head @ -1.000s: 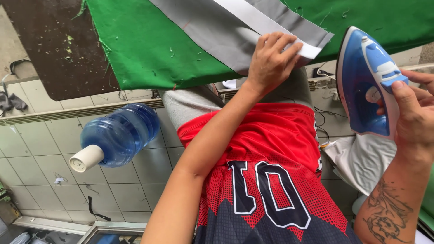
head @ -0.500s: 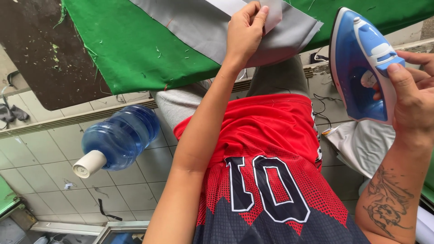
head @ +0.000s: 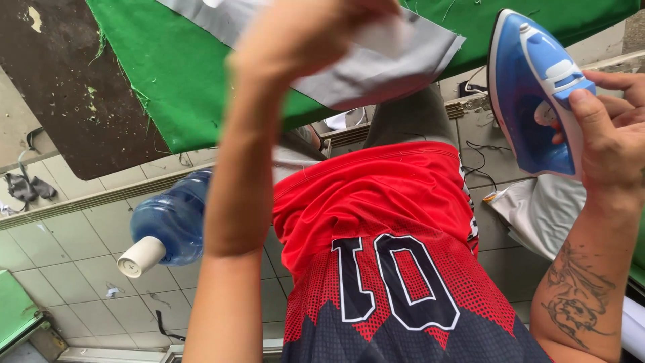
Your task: Ironing long strips of grey fabric on a green padded surface using an electric iron.
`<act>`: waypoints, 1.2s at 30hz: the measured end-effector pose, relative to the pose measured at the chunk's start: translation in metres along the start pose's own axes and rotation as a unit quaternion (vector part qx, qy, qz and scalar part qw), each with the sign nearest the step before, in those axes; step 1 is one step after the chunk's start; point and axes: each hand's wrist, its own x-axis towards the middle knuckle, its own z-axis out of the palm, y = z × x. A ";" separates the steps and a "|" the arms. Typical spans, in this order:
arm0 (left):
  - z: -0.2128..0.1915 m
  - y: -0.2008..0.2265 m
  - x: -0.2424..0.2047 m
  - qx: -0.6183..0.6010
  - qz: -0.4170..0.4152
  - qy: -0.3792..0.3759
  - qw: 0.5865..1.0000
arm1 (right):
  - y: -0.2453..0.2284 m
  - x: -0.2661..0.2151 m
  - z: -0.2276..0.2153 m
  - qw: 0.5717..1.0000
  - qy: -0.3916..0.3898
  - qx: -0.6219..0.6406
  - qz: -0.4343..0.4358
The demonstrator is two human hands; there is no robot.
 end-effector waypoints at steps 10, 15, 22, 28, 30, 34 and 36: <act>0.178 -0.058 0.091 0.021 0.177 0.176 0.968 | -0.006 -0.014 -0.002 1.000 -0.005 0.011 0.011; 0.177 -0.053 0.080 -0.010 0.167 0.198 0.966 | -0.022 -0.011 0.004 0.999 -0.029 -0.034 0.018; 0.176 -0.055 0.073 -0.035 0.178 0.212 0.960 | -0.028 -0.010 0.003 0.997 -0.051 -0.057 0.008; 0.187 -0.057 0.075 -0.060 0.149 0.228 0.960 | -0.036 -0.009 0.008 0.996 -0.064 -0.066 0.012; 0.186 -0.054 0.074 -0.059 0.159 0.249 0.954 | -0.042 -0.008 0.012 0.996 -0.069 -0.055 0.003; 0.189 -0.055 0.069 -0.022 0.151 0.267 0.951 | -0.038 -0.006 0.009 0.992 -0.076 -0.097 -0.009; 0.189 -0.054 0.066 0.018 0.151 0.284 0.947 | -0.043 -0.005 0.011 0.991 -0.084 -0.101 -0.004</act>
